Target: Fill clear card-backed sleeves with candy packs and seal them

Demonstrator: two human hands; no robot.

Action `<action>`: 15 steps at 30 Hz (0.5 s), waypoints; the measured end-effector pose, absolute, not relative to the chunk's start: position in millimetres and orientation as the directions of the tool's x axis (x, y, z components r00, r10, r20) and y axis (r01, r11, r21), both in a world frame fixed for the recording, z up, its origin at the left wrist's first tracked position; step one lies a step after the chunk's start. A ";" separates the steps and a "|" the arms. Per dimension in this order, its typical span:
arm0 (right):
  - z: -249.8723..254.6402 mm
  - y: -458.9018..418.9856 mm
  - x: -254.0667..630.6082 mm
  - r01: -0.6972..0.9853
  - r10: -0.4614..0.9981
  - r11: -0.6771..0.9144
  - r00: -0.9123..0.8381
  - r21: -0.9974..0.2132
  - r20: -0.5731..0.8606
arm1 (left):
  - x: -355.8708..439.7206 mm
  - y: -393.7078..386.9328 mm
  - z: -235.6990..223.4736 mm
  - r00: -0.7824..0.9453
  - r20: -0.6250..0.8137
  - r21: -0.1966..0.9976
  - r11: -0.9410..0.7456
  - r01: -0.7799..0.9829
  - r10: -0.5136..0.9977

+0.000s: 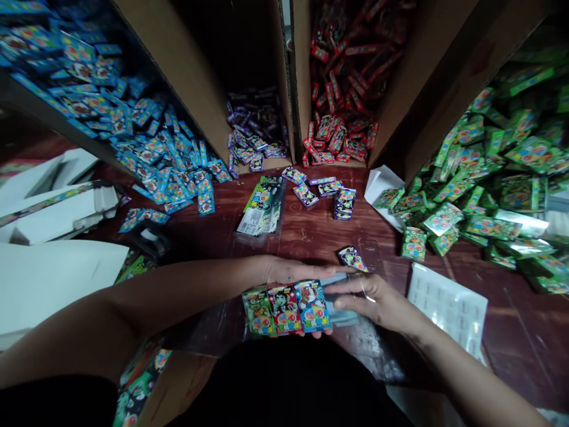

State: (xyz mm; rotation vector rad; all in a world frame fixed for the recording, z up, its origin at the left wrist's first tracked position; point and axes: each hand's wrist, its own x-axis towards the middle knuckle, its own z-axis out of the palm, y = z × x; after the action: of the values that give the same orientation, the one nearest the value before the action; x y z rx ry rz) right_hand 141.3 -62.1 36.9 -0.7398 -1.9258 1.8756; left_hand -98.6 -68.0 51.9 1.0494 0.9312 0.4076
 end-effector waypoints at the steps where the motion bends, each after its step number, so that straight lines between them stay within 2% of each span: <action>1: 37.9 -67.6 138.5 0.129 0.555 -0.033 -0.823 -0.991 -0.126 | -96.0 -69.7 51.0 0.584 -0.451 0.872 0.473 0.127 0.675; 4: 40.6 -87.1 132.8 0.155 0.532 -0.049 -0.832 -0.987 -0.157 | -90.6 -77.5 44.9 0.702 -0.461 0.826 0.552 0.116 0.543; 8: 34.7 -105.6 136.2 0.206 0.716 -0.003 -0.682 -0.979 -0.145 | -89.0 -88.5 30.9 0.821 -0.468 0.689 0.717 0.107 0.327; 12: 28.5 -102.1 152.8 0.185 0.739 -0.171 -0.626 -0.968 -0.250 | -88.2 -90.2 16.9 0.906 -0.410 0.528 0.838 0.141 0.106; 15: 32.1 -85.4 173.1 0.212 0.716 -0.237 -0.622 -0.948 -0.318 | -93.7 -84.6 9.9 0.935 -0.351 0.508 0.848 0.149 0.046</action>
State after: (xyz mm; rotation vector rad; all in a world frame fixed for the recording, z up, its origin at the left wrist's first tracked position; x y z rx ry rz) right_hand 173.1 -85.4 32.1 -1.1092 -1.6606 1.9189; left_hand -93.7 -84.6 9.9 0.5581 0.3622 -0.0559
